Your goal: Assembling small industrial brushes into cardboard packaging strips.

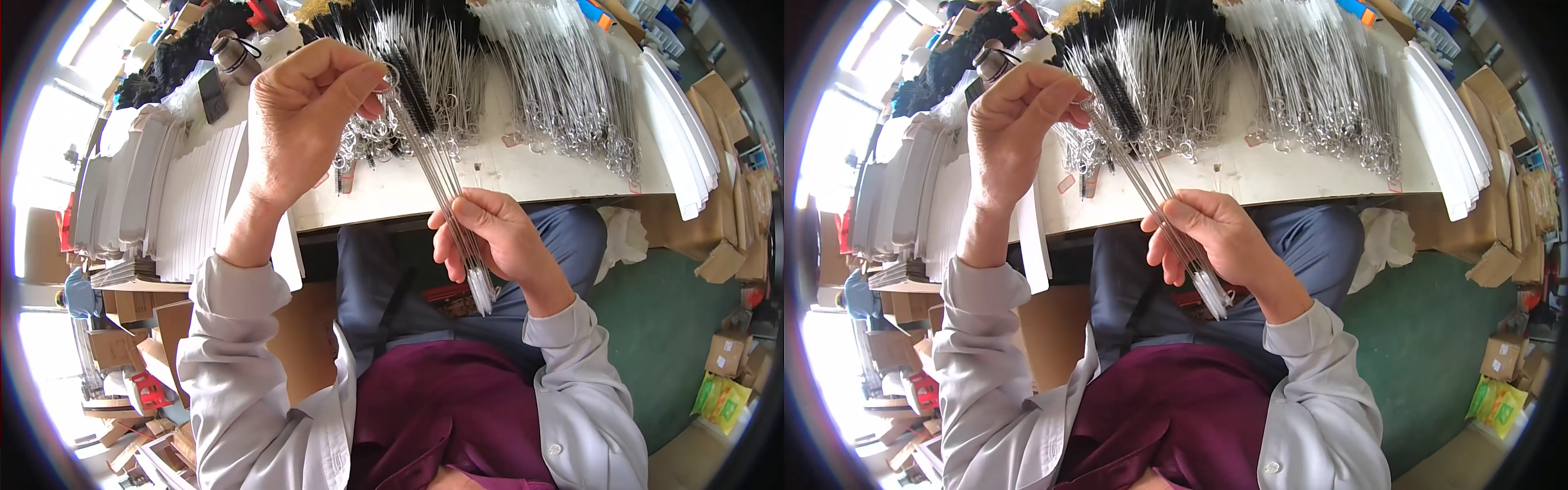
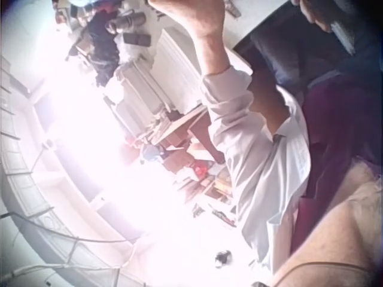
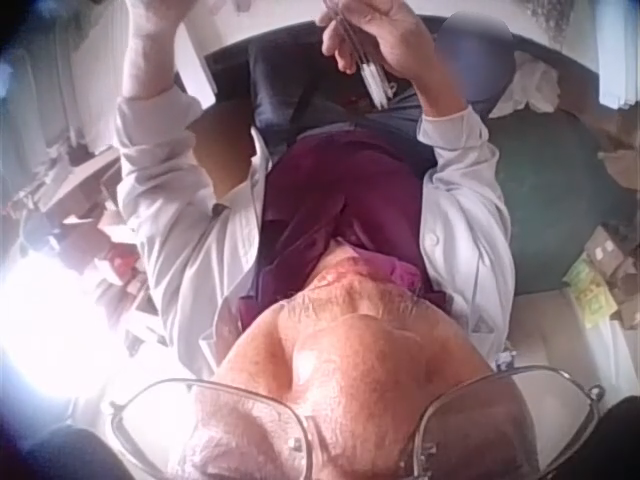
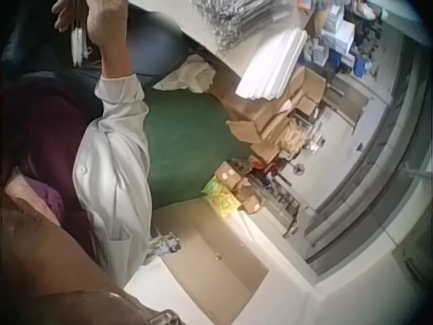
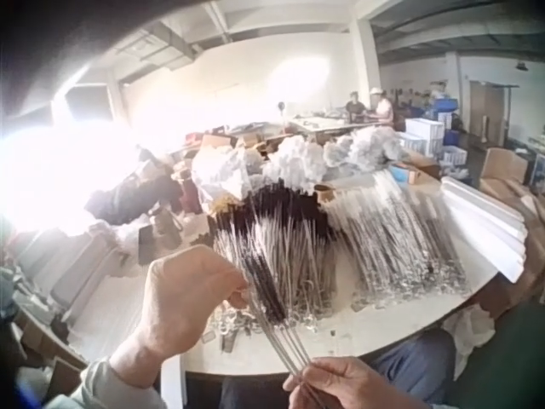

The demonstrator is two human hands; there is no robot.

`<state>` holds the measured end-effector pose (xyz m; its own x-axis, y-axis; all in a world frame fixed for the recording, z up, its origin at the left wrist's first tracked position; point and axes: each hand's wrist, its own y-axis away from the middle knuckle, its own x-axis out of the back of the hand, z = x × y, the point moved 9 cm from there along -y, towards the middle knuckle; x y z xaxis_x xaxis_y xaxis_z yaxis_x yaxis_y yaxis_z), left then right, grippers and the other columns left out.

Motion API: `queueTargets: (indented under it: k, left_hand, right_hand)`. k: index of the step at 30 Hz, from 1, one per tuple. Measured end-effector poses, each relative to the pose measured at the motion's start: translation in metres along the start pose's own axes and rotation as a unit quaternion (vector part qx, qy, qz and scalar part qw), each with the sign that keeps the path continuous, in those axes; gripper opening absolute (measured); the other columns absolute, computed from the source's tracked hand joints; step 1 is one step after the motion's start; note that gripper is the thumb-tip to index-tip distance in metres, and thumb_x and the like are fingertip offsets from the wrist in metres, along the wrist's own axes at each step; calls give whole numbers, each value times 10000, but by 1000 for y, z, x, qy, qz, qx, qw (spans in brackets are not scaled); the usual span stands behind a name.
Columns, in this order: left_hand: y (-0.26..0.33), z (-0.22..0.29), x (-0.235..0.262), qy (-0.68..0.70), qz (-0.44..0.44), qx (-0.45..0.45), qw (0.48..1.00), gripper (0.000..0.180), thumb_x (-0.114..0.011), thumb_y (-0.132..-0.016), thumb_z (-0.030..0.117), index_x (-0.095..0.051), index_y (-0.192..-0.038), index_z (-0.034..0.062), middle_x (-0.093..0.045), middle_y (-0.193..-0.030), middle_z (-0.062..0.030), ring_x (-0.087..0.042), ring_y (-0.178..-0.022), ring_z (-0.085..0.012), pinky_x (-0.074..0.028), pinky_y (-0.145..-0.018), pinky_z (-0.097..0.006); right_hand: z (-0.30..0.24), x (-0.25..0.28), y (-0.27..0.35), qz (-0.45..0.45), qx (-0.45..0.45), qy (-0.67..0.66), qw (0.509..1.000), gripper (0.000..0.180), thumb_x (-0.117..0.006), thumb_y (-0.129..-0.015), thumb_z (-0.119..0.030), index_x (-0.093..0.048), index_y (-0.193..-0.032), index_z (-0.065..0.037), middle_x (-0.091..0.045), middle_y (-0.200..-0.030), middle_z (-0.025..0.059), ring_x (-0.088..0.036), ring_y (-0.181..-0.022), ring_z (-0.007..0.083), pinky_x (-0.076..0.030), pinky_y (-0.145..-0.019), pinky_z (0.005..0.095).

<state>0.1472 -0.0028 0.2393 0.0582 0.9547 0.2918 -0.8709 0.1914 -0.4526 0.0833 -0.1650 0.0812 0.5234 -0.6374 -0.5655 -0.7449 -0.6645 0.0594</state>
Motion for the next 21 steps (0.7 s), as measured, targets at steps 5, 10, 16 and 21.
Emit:
queueTargets:
  k: [5,10,16,21]
  left_hand:
    - [5,-27,11,3,36,13,999,92,-676,-982,48,-718,-970,-33,-728,-836,-53,-679,-733,-90,-568,-696,-244]
    - [10,-42,14,6,51,31,998,99,-687,-980,64,-717,-959,-28,-717,-810,-50,-674,-712,-87,-564,-676,-239]
    - [15,-53,17,-4,75,42,996,102,-699,-975,76,-718,-939,-17,-712,-796,-45,-671,-694,-83,-555,-655,-235]
    - [29,-48,14,-96,103,61,988,63,-725,-944,61,-725,-928,0,-715,-790,-41,-669,-702,-78,-552,-651,-253]
  right_hand:
    - [12,5,6,9,-11,29,999,350,-458,-1120,-258,-647,-1123,36,-710,-791,108,-638,-548,122,-522,-511,253]
    - [24,13,11,37,-29,78,996,362,-472,-1118,-283,-658,-1123,27,-668,-745,64,-607,-552,102,-492,-512,236]
    - [33,16,13,52,-30,101,993,384,-480,-1117,-317,-669,-1143,17,-599,-695,20,-551,-561,71,-456,-518,231]
    - [38,23,18,73,-41,85,993,394,-479,-1118,-326,-669,-1143,19,-484,-646,-30,-426,-531,38,-394,-487,212]
